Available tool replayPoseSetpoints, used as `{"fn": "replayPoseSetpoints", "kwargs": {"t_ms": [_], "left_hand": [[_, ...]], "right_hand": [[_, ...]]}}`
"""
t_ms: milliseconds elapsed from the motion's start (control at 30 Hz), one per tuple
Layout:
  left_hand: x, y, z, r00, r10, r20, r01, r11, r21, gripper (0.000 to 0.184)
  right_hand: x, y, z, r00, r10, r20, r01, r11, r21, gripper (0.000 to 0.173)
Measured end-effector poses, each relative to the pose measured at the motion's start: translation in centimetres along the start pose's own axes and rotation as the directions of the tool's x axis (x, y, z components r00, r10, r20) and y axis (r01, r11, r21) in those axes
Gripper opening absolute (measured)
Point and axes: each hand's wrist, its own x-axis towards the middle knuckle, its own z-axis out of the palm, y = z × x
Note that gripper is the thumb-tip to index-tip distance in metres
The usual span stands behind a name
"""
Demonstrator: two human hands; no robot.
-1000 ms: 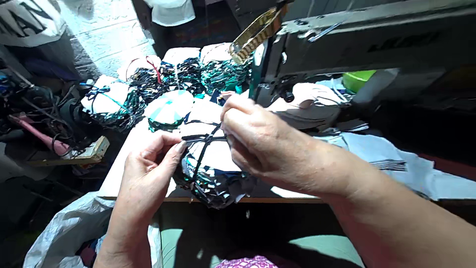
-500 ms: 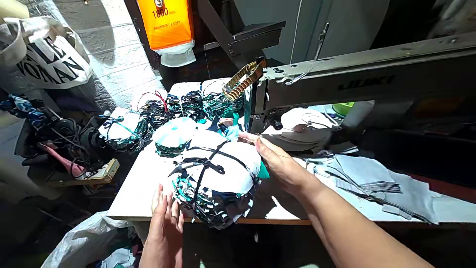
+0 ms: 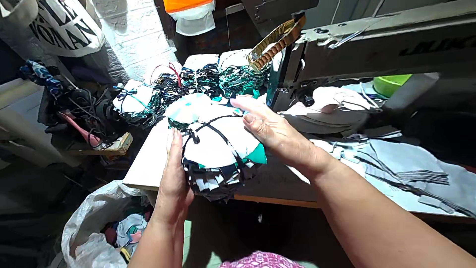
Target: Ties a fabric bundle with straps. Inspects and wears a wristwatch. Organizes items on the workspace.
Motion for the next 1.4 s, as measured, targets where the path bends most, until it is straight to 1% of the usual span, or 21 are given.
{"fn": "replayPoseSetpoints", "kwargs": {"t_ms": [67,133,233,300,367,433,467,533,600,700,767,833,867,933,1000,1033,1100,1167,1267,1333,1400], "left_hand": [[0.4,0.2,0.1,1.000,-0.001,-0.001,0.001,1.000,0.020,0.056],[1.2,0.1,0.4,0.999,0.032,0.012,-0.032,0.999,-0.011,0.052],[1.2,-0.2,0.4,0.998,0.066,0.011,-0.066,0.998,-0.003,0.056],[1.2,-0.3,0.2,0.996,0.086,0.000,-0.086,0.996,-0.013,0.056],[1.5,-0.5,-0.1,0.991,0.125,0.040,-0.123,0.991,-0.059,0.058],[1.9,-1.1,-0.1,0.985,0.170,0.037,-0.166,0.982,-0.086,0.054],[2.2,-1.8,-0.3,0.985,0.172,0.023,-0.170,0.982,-0.079,0.058],[2.7,-2.8,-0.8,0.990,0.141,0.012,-0.141,0.990,-0.004,0.082],[2.7,-2.6,-1.0,0.991,0.126,0.044,-0.128,0.991,0.048,0.094],[1.0,-1.4,-1.5,0.995,0.040,0.092,-0.046,0.997,0.062,0.096],[1.0,-1.1,-1.9,0.999,-0.020,0.044,0.016,0.995,0.096,0.099],[0.9,-1.1,-2.3,0.997,-0.056,-0.052,0.062,0.991,0.121,0.102],[0.7,-1.1,-2.6,0.994,-0.076,-0.079,0.085,0.989,0.119,0.101],[0.1,-1.0,-2.7,0.985,-0.139,-0.098,0.148,0.984,0.095,0.096],[-0.2,-0.5,-2.2,0.972,-0.223,-0.075,0.227,0.973,0.045,0.082],[-0.3,-0.1,-1.8,0.961,-0.271,-0.047,0.271,0.963,-0.011,0.075],[-0.3,0.5,-1.1,0.946,-0.322,-0.021,0.319,0.943,-0.093,0.070],[-0.1,0.7,-0.9,0.943,-0.333,0.014,0.331,0.930,-0.161,0.068],[-0.1,0.9,-1.0,0.948,-0.315,0.044,0.315,0.911,-0.265,0.063],[-0.4,0.9,-1.0,0.953,-0.295,0.065,0.300,0.902,-0.311,0.061],[-1.0,0.8,-0.8,0.955,-0.289,0.073,0.295,0.884,-0.363,0.055]], "right_hand": [[0.4,0.5,0.1,0.999,-0.046,0.002,0.046,0.999,0.009,0.055],[0.6,0.4,0.2,0.997,-0.073,0.022,0.071,0.996,0.060,0.054],[0.6,0.3,0.6,0.993,-0.098,0.061,0.089,0.987,0.135,0.049],[0.5,0.3,0.6,0.991,-0.111,0.077,0.102,0.988,0.116,0.049],[0.4,0.3,0.6,0.985,-0.140,0.101,0.131,0.987,0.091,0.048],[0.5,0.2,0.6,0.977,-0.166,0.130,0.161,0.986,0.053,0.047],[0.5,0.3,0.7,0.974,-0.177,0.141,0.173,0.984,0.042,0.046],[0.4,0.5,0.8,0.975,-0.164,0.152,0.156,0.986,0.064,0.045],[0.6,0.4,0.5,0.976,-0.147,0.160,0.139,0.989,0.056,0.047],[0.1,-0.2,0.1,0.987,-0.073,0.144,0.070,0.997,0.024,0.056],[-1.0,-0.6,-0.4,0.994,0.031,0.106,-0.038,0.997,0.061,0.068],[-2.4,0.4,-1.0,0.989,0.140,0.048,-0.146,0.972,0.183,0.087],[-3.2,0.8,-1.0,0.972,0.236,0.012,-0.232,0.943,0.238,0.087],[-4.7,1.4,-0.7,0.910,0.415,-0.018,-0.391,0.869,0.304,0.076],[-5.6,2.0,0.0,0.865,0.502,-0.009,-0.468,0.812,0.349,0.069],[-5.9,2.2,0.4,0.860,0.510,-0.012,-0.468,0.800,0.376,0.070],[-6.5,2.4,1.5,0.880,0.475,-0.019,-0.428,0.808,0.404,0.070],[-7.1,2.7,2.3,0.895,0.444,-0.039,-0.375,0.797,0.473,0.068],[-7.3,0.8,2.4,0.881,0.472,-0.035,-0.389,0.765,0.513,0.064],[-7.5,-0.2,1.9,0.895,0.446,-0.019,-0.379,0.781,0.496,0.070],[-7.5,-1.1,1.1,0.909,0.416,0.008,-0.378,0.817,0.437,0.081]]}}
